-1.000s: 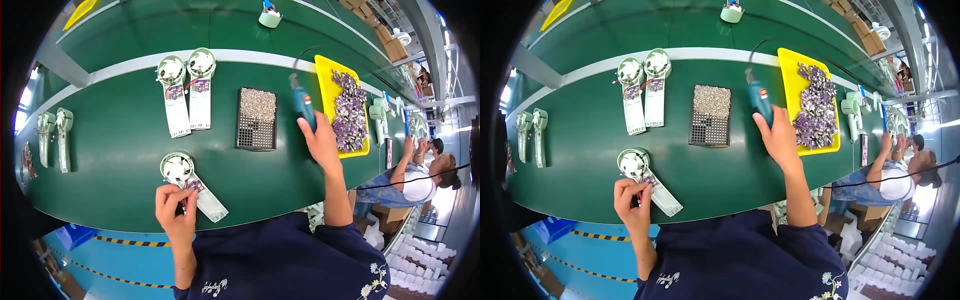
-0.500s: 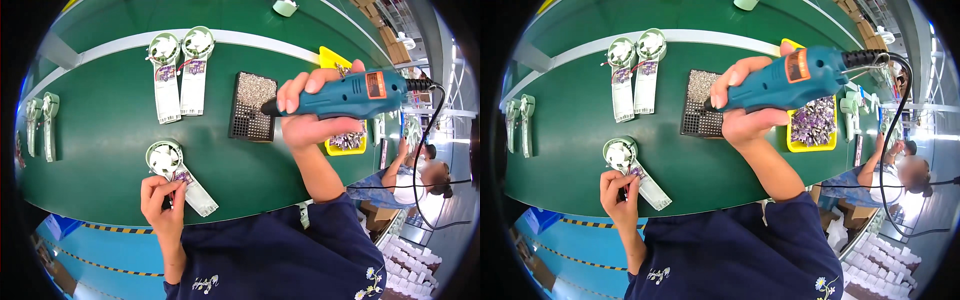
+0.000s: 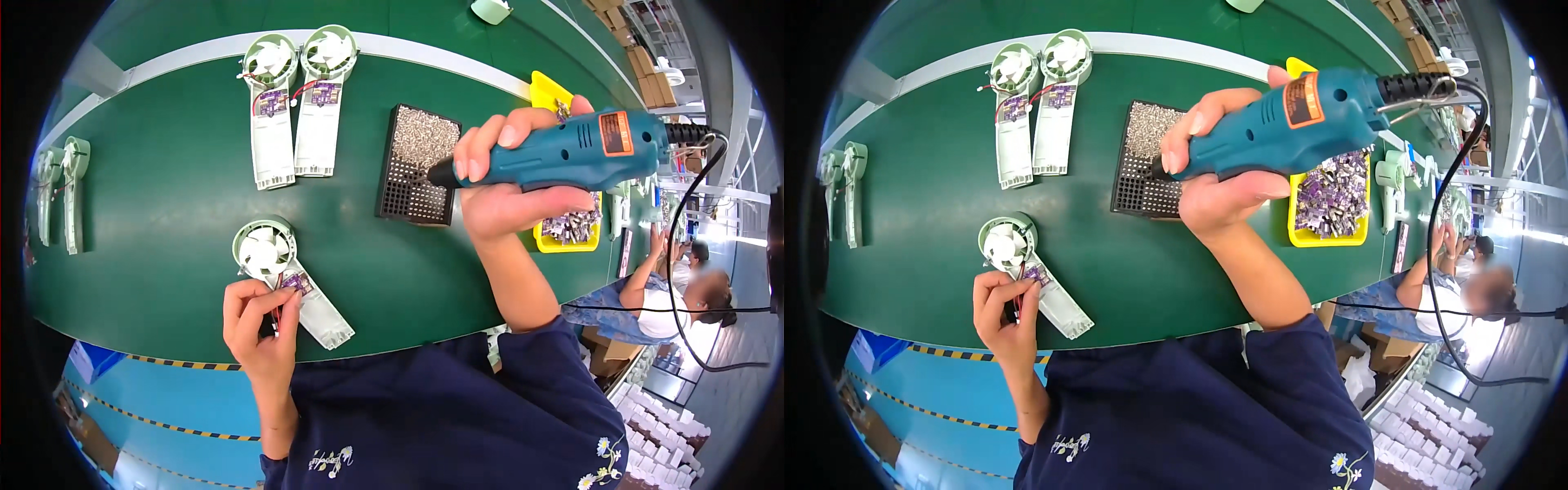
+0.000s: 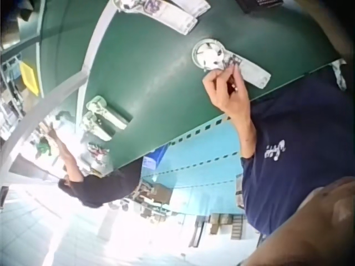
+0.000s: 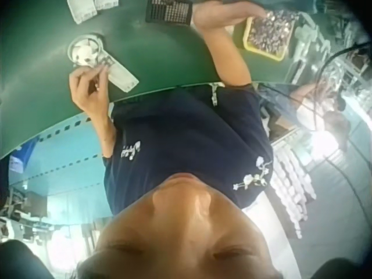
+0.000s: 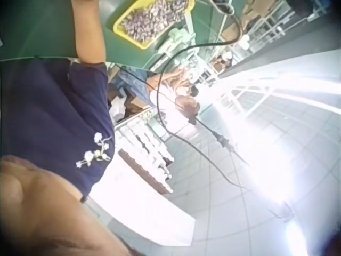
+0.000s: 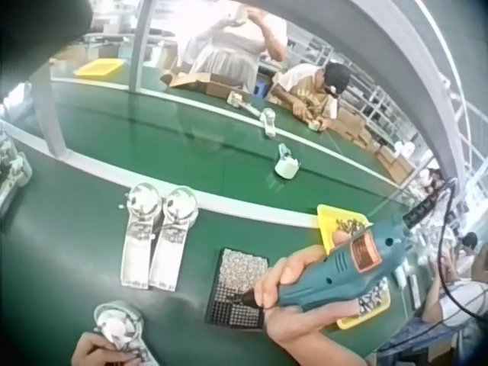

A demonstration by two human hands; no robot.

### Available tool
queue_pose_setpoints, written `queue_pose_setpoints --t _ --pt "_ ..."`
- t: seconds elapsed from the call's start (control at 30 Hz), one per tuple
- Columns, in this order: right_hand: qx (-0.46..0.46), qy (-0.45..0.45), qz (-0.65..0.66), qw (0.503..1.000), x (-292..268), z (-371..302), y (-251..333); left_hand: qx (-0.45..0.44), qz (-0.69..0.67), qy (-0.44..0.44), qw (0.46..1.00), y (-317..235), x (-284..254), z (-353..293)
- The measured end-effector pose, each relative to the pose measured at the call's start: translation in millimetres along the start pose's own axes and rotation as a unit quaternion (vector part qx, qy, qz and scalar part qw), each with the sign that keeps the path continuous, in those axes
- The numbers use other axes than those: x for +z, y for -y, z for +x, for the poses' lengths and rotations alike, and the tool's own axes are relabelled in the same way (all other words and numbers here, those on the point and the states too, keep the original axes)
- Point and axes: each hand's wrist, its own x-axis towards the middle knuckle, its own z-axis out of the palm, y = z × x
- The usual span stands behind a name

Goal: Assemble handheld fans by installing internal components and using an electric screwdriver on a production line.

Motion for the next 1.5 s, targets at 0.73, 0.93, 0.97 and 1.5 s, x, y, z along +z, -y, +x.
queue_pose_setpoints --t 0.73,0.93,0.97,1.5 --pt "-0.040 0.185 0.292 0.937 66 -44 53 0.008 -0.037 -0.002 0.999 5 -5 2" --pt "-0.022 0.216 0.323 0.921 81 -66 44 0.013 -0.035 -0.010 0.999 4 -5 3" --pt "-0.015 0.219 0.322 0.921 81 -69 44 0.011 -0.039 -0.007 0.999 4 -4 3" --pt "-0.028 0.381 0.266 0.885 90 -76 39 0.013 -0.069 -0.003 0.998 9 -8 0"
